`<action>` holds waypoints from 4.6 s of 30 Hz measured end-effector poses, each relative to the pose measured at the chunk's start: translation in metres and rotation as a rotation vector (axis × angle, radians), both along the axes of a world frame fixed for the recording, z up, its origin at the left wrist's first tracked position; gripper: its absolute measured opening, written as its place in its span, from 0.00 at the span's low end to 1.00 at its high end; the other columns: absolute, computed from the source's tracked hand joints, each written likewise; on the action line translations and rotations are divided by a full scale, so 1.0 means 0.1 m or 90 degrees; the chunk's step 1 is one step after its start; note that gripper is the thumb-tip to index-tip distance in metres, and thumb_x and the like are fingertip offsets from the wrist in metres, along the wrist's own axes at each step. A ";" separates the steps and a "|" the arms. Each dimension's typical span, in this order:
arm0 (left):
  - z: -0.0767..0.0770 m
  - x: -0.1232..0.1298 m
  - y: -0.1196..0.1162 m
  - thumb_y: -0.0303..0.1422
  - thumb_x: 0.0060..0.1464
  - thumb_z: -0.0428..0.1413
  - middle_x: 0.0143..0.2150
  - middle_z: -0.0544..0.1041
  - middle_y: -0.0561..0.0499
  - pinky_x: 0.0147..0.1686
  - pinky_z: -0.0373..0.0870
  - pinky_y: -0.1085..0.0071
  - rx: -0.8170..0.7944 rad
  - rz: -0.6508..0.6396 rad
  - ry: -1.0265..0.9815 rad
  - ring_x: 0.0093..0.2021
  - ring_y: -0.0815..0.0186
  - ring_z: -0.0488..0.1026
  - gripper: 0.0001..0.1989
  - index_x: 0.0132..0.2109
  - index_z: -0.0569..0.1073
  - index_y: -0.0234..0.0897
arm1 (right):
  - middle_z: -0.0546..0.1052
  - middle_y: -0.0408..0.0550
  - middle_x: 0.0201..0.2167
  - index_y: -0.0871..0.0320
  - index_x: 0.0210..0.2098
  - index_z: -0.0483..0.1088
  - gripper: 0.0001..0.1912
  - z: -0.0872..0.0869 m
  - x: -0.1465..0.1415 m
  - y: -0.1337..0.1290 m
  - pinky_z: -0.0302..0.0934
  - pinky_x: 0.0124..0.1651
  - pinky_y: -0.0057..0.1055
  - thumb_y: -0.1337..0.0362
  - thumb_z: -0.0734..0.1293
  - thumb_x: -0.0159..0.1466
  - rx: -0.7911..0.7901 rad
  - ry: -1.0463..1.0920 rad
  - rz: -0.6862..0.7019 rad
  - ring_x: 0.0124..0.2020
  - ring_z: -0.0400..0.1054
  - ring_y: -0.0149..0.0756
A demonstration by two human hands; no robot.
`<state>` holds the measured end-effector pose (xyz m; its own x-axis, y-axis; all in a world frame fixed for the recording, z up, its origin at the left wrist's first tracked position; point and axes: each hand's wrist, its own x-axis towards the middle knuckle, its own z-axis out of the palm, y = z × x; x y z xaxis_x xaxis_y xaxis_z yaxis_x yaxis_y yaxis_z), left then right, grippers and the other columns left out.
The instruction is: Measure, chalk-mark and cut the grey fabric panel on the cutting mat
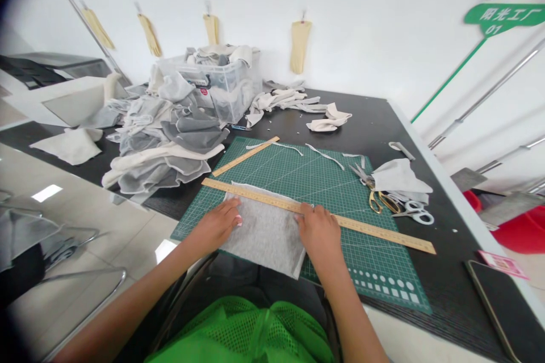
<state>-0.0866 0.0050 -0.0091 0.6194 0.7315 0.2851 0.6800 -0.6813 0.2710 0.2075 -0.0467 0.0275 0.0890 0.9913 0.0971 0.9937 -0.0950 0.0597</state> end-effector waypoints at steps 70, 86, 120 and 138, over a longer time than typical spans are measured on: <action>-0.08 -0.71 -0.06 0.27 0.65 0.54 0.52 0.80 0.48 0.54 0.71 0.59 0.111 -0.081 -0.043 0.54 0.59 0.75 0.08 0.48 0.76 0.40 | 0.76 0.52 0.42 0.57 0.41 0.76 0.06 0.24 -0.12 -0.15 0.56 0.48 0.35 0.66 0.66 0.68 -0.120 0.081 0.223 0.46 0.70 0.43; -0.08 -0.71 -0.10 0.27 0.64 0.56 0.43 0.81 0.48 0.47 0.73 0.60 0.201 -0.131 -0.018 0.45 0.59 0.75 0.04 0.44 0.74 0.38 | 0.76 0.53 0.43 0.57 0.42 0.76 0.14 0.27 -0.25 -0.21 0.58 0.44 0.33 0.74 0.60 0.68 -0.185 0.060 0.208 0.46 0.71 0.42; 0.10 0.43 -0.07 0.36 0.70 0.48 0.35 0.76 0.52 0.43 0.66 0.65 -0.190 0.010 -0.258 0.41 0.62 0.71 0.13 0.40 0.75 0.39 | 0.74 0.57 0.61 0.59 0.61 0.69 0.22 -0.33 -0.20 -1.16 0.52 0.66 0.48 0.56 0.62 0.73 0.104 0.111 0.167 0.63 0.66 0.49; 0.16 0.39 -0.05 0.35 0.69 0.51 0.41 0.78 0.51 0.51 0.65 0.62 -0.166 -0.170 -0.190 0.45 0.63 0.72 0.13 0.39 0.80 0.43 | 0.75 0.59 0.47 0.57 0.46 0.78 0.17 -0.15 0.07 -0.94 0.56 0.52 0.44 0.60 0.58 0.73 0.109 0.025 -0.013 0.48 0.65 0.50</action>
<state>-0.0475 0.0005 0.0069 0.7146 0.6286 0.3070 0.3573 -0.7052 0.6124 0.2145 -0.1409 0.0122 0.1155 0.9587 0.2600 0.9928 -0.1201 0.0015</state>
